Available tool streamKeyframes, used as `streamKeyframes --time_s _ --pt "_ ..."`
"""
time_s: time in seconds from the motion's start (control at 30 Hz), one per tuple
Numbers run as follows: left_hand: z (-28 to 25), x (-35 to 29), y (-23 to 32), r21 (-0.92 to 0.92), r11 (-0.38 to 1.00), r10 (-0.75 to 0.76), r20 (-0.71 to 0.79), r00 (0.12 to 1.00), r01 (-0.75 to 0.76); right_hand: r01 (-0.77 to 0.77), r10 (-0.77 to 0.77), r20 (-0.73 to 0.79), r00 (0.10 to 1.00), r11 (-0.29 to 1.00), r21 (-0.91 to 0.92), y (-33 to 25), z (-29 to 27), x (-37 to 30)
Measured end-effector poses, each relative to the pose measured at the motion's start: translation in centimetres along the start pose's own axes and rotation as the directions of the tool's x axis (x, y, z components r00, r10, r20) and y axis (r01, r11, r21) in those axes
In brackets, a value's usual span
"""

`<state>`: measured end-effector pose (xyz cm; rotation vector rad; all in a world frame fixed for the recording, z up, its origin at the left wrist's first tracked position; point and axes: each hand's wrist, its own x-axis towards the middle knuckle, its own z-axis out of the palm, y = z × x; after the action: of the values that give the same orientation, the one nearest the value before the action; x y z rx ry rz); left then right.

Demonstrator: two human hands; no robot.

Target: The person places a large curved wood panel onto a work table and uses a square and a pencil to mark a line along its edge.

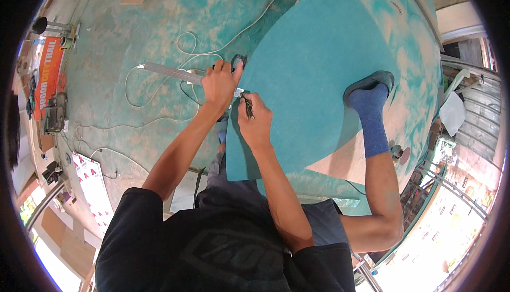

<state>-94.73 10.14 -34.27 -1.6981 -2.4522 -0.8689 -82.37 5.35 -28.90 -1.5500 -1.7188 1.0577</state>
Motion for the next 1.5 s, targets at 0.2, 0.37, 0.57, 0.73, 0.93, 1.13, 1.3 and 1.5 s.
streamKeyframes --time_s 0.2,0.37,0.57,0.73,0.93,1.13,1.3,1.5 --pt "-0.4 -2.0 -0.4 0.02 1.0 -0.011 -0.021 1.0 0.011 0.007 -0.007 0.017 1.0 1.0 -0.002 0.0 -0.2 -1.6" --pt "-1.2 -3.2 -0.7 0.041 0.999 -0.024 -0.008 1.0 0.024 -0.002 0.002 -0.001 1.0 0.999 0.034 0.1 0.1 -2.8" --pt "-2.2 -4.8 -0.8 0.041 0.998 -0.038 0.003 0.999 0.038 -0.003 0.001 0.054 0.999 0.999 0.035 0.1 -0.3 -4.2" --pt "-3.2 -6.3 -0.5 0.028 0.994 -0.11 0.03 0.994 0.109 0.034 -0.035 0.081 0.996 0.999 0.014 0.1 -0.7 -5.5" --pt "-4.0 -8.4 -0.5 0.037 0.989 -0.146 0.008 0.989 0.145 0.005 -0.005 0.129 0.992 1.0 0.001 -0.2 -1.1 -7.1" --pt "-4.7 -9.6 -0.4 0.09 0.988 -0.125 -0.033 0.992 0.128 0.025 -0.023 0.139 0.99 1.0 -0.015 0.0 -1.4 -8.2" --pt "-5.0 -10.8 -0.5 0.095 0.985 -0.14 -0.034 0.99 0.143 0.078 -0.073 0.132 0.989 0.996 -0.036 0.1 -1.4 -9.0" --pt "-5.7 -12.7 0.2 0.085 0.972 -0.22 -0.002 0.976 0.219 0.056 -0.043 0.213 0.976 0.997 -0.053 0.6 -2.3 -10.3"
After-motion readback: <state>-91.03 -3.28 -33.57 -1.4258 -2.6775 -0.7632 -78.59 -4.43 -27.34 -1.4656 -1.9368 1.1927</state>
